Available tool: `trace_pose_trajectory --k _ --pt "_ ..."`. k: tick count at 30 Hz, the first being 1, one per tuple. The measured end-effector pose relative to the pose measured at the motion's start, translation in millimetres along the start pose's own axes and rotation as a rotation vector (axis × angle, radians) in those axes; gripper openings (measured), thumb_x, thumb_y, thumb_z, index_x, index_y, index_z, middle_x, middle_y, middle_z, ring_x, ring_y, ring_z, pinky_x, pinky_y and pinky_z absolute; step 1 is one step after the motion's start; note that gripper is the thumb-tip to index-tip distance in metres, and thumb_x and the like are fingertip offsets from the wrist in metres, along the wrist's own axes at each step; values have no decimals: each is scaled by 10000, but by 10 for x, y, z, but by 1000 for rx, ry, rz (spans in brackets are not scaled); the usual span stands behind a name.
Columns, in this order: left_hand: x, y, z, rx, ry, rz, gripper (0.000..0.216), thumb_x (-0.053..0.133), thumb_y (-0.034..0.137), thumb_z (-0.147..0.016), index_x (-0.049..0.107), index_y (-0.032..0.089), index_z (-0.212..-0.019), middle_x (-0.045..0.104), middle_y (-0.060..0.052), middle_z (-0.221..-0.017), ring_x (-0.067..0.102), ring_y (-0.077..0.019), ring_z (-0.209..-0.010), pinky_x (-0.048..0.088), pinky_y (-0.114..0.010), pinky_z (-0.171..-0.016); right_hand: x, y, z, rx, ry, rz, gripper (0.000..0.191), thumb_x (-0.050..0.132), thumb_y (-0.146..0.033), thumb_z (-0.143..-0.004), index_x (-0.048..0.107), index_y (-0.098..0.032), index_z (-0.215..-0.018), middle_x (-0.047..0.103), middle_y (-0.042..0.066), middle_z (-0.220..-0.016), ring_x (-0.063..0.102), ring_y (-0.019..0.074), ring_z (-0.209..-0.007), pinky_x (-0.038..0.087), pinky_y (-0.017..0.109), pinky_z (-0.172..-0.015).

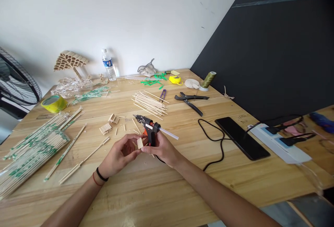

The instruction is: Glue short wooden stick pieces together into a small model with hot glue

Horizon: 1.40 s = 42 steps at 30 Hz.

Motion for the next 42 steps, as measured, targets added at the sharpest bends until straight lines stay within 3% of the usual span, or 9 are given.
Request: trace_pose_trajectory --k 6,9,14,18,23,27,30,35,42 --pt "-191 109 45 43 177 -103 395 668 415 -972 548 226 -1296 654 -56 -987 634 -177 -837 532 -308 -795 -51 -99 -5 -21 18 -1 449 906 -280 -691 633 -204 -1039 651 -27 -785 629 173 -740 497 337 -736" --pt "-514 231 47 58 331 -303 311 596 501 -983 614 193 -948 632 -53 -898 615 -185 -805 516 -308 -770 -158 -186 -30 -67 72 -8 457 897 -273 -675 616 -221 -1031 655 -28 -816 618 164 -723 487 339 -746" --pt "-1172 358 12 -19 526 -565 325 619 520 -925 669 199 -921 651 -74 -994 599 -252 -952 470 -375 -907 -340 -335 -55 -146 165 -17 522 884 -231 -640 585 -239 -1068 674 -13 -963 528 122 -665 442 309 -704" --pt "-1426 208 -29 -155 491 -695 482 805 546 -677 734 187 -991 683 -104 -1067 632 -320 -986 474 -431 -937 -375 -401 -60 -162 166 -19 476 884 -234 -646 587 -216 -1016 615 -54 -759 490 127 -644 420 306 -703" --pt "-1535 73 -13 -255 448 -709 456 762 565 -719 723 161 -928 719 -114 -929 649 -321 -873 491 -448 -879 -371 -445 -60 -165 141 -33 532 898 -259 -622 564 -216 -1032 619 -57 -784 482 117 -623 408 298 -670" --pt "-1294 181 17 -241 371 -557 486 703 584 -839 687 168 -1091 739 -98 -1016 686 -299 -967 529 -405 -879 -359 -461 -48 -157 130 -27 473 887 -245 -617 595 -207 -987 617 -47 -784 499 128 -652 399 297 -664" --pt "-809 266 19 -168 208 -49 337 778 440 -866 693 182 -1067 741 -103 -1081 675 -297 -1105 504 -409 -989 -324 -462 -33 -138 114 -19 474 887 -238 -609 609 -207 -992 642 -22 -834 543 153 -730 404 294 -664" --pt "-211 209 -4 -175 102 264 340 836 433 -829 750 158 -1009 760 -95 -971 695 -238 -908 516 -380 -921 -245 -426 -13 -97 67 6 437 871 -239 -611 623 -198 -969 647 -14 -832 556 157 -744 416 290 -678" --pt "48 8 -77 -142 139 491 360 906 366 -761 759 202 -1046 741 -77 -1107 690 -227 -970 525 -343 -922 -181 -328 10 -41 28 39 425 844 -256 -648 628 -191 -1009 591 -33 -807 512 129 -671 411 271 -624"
Point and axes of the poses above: each hand's wrist, its own z-axis away from the middle knuckle, its own x-axis out of the palm, y = z × x, the point moved 8 cm from there along -z, towards the middle knuckle
